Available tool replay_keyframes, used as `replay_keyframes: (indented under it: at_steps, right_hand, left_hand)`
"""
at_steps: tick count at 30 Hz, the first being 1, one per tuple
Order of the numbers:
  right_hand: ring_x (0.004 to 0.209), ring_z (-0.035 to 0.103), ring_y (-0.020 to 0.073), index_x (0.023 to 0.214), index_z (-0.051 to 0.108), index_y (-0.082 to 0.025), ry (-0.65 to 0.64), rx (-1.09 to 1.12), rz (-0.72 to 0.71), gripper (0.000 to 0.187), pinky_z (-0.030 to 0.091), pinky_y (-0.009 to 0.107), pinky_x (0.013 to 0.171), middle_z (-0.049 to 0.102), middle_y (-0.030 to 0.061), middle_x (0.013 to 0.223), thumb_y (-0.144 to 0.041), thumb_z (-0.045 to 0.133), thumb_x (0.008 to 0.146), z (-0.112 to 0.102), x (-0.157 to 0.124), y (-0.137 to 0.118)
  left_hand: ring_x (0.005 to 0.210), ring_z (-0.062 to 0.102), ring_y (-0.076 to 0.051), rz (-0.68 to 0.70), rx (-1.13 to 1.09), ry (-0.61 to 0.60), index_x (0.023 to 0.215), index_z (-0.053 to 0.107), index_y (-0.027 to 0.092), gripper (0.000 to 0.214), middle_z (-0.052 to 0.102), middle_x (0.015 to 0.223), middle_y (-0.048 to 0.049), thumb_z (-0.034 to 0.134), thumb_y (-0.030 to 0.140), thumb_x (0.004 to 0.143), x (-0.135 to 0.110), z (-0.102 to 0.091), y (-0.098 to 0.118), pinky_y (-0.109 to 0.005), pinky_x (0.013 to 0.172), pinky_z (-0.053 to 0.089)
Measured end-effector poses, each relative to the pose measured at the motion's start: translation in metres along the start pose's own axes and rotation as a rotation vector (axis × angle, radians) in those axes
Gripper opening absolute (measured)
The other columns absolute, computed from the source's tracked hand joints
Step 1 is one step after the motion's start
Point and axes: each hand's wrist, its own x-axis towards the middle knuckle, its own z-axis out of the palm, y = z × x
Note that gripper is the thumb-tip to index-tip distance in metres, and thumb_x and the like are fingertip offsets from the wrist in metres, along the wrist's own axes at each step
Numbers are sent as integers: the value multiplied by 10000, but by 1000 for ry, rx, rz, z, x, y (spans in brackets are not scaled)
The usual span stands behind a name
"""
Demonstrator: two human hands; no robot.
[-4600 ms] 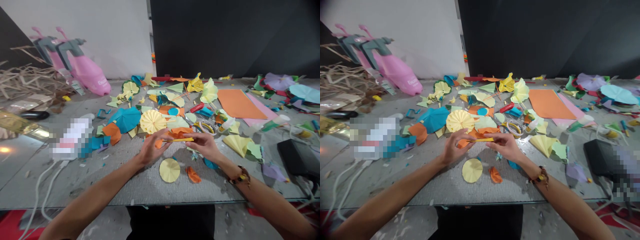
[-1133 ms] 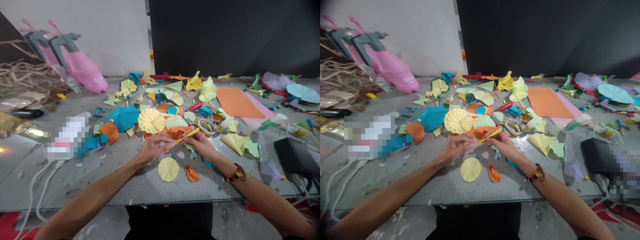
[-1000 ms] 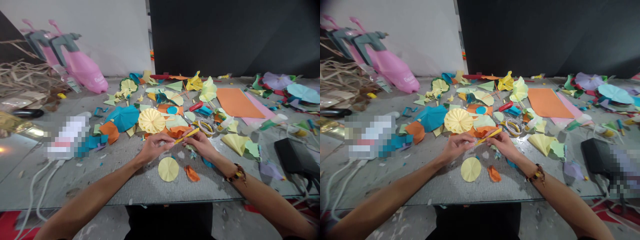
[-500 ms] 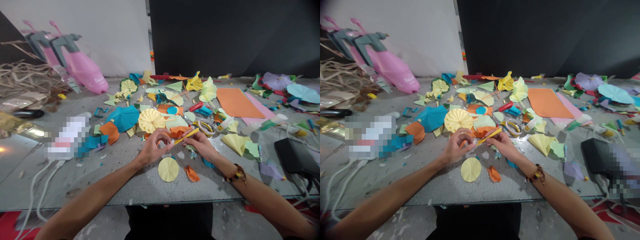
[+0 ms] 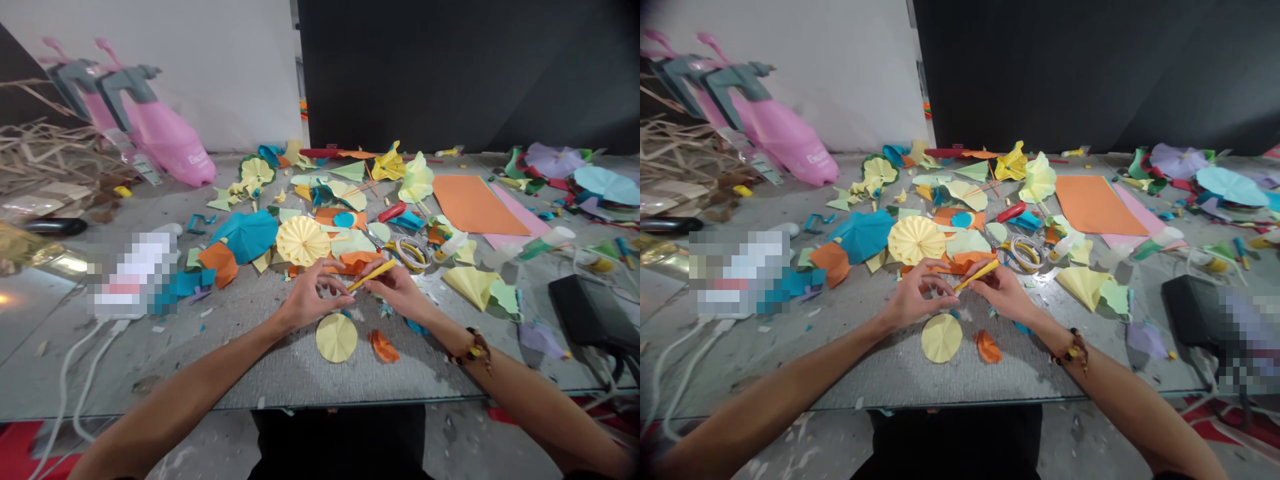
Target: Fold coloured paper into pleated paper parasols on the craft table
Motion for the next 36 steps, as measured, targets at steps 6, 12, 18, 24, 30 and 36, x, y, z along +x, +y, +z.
replay_keyframes:
  at_steps: [6, 12, 18, 24, 30, 36]
  right_hand:
    - [987, 694, 194, 1078, 548, -264, -3, 6, -62, 290, 578, 360, 886, 691, 41, 1035, -464, 708, 942, 5, -5, -2]
    - [932, 703, 193, 1075, 522, -274, 49, 23, -12, 343, 584, 337, 802, 709, 28, 974, -474, 744, 906, 5, -2, 0]
    - [917, 727, 189, 1007, 522, -267, 164, 7, -65, 340, 590, 338, 781, 747, 42, 1020, -465, 771, 886, 7, -2, -4]
    - [1018, 751, 218, 969, 527, -275, 227, 57, -89, 344, 602, 383, 894, 776, 52, 1057, -461, 798, 869, 9, -3, -10]
    - [999, 761, 214, 966, 544, -271, 232, 54, -111, 329, 622, 359, 851, 782, 48, 1049, -446, 805, 870, 9, -2, -10]
    - [1080, 750, 207, 989, 570, -271, 204, 57, -169, 242, 613, 330, 873, 774, 43, 1071, -356, 781, 908, 8, -4, -3]
  left_hand:
    - [789, 692, -160, 88, 158, -25, 874, 731, 205, 259, 773, 898, -36, 793, 456, 867, 0, -2, -6, -264, 667, 472]
    - [828, 688, -165, 180, 100, -66, 913, 734, 209, 190, 757, 898, -36, 732, 399, 927, 1, -3, -7, -282, 754, 513]
    - [903, 663, -182, 202, 98, 28, 876, 762, 232, 164, 718, 934, -40, 792, 393, 874, 1, 1, -6, -318, 817, 512]
    - [797, 678, -167, 170, 12, 68, 877, 750, 224, 136, 739, 861, -31, 778, 357, 892, -4, 9, 0, -301, 737, 517]
    - [1145, 695, -215, 262, 108, 72, 929, 726, 232, 47, 759, 1176, -63, 750, 270, 917, -8, 12, 4, -390, 1024, 500]
    - [1145, 704, -237, 202, 71, 118, 921, 727, 226, 49, 769, 1158, -72, 740, 272, 911, -6, 10, 2, -372, 952, 517]
